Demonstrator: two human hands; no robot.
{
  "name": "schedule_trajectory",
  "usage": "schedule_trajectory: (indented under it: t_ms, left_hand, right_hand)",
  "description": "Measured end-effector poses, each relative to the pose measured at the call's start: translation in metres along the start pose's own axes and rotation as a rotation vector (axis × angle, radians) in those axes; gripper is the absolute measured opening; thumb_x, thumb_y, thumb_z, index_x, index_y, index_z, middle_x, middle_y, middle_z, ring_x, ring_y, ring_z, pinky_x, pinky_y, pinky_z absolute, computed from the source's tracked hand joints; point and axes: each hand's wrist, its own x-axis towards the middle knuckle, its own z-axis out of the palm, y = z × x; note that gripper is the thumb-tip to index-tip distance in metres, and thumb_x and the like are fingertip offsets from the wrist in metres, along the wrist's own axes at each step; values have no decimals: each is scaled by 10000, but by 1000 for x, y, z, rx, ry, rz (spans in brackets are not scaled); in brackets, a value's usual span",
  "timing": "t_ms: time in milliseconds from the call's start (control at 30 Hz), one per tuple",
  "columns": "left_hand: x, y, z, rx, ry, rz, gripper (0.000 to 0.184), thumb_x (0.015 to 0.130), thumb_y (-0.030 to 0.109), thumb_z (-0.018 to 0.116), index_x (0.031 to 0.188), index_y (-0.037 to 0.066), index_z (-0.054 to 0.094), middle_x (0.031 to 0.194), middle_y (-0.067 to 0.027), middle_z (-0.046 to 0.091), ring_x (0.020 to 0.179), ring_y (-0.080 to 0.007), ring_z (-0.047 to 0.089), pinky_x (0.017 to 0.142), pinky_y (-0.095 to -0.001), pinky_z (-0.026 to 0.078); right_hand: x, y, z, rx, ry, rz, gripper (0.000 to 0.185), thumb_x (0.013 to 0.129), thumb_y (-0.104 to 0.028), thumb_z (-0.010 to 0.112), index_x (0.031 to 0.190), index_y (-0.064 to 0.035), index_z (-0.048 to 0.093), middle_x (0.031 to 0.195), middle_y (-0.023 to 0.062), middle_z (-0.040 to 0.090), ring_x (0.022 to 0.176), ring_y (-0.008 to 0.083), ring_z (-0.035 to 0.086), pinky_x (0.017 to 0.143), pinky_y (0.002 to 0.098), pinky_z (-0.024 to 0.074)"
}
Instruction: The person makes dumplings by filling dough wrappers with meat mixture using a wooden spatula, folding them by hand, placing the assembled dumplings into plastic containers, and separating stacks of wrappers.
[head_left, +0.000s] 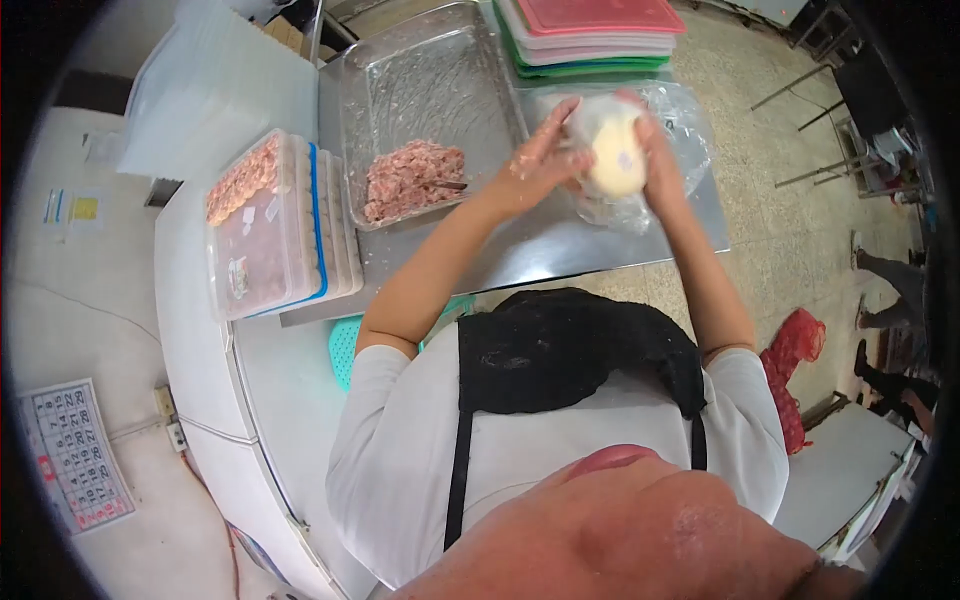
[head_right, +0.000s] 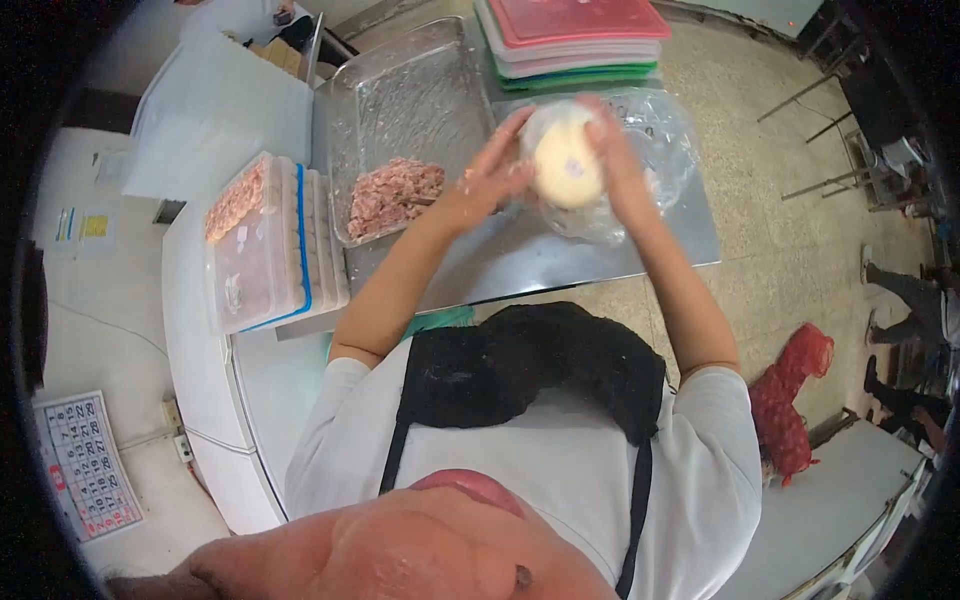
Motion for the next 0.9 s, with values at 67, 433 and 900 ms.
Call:
schedule_trajectory:
  t_ms: [67, 433, 900]
  left_hand:
    - [-25, 9, -10, -37, -79, -49, 848, 824, 303, 708, 1477, 101, 206, 1394, -137, 356, 1163, -235, 469, 869, -348, 503]
    - [-206, -65, -108, 1152, 46, 504, 909, 617, 102, 748, 1430, 148, 344, 1447, -213, 321, 1294, -413, 365, 1075, -477, 307]
    - [-222, -96, -116, 571, 236, 63, 958, 664, 164, 745, 1460, 42, 227, 1438, -263, 328, 1318, -397, 356, 1082, -414, 308]
  right_hand:
    - [-17, 19, 25, 65, -156, 16, 627, 940, -491, 459, 1358, -28, 408, 1238, 128, 525, 1134, 204, 502, 978, 320, 383]
    - [-68, 41, 154, -880, -791, -610, 681, 748, -261, 699, 1336, -59, 421, 1387, 209, 394, 1237, 388, 425, 1041, 440, 361]
    - [-92, 71, 201, -1039, -585, -78, 660, 878, -392, 603, 1415, -116, 336, 1156, 263, 529, 994, 442, 562, 828, 473, 473]
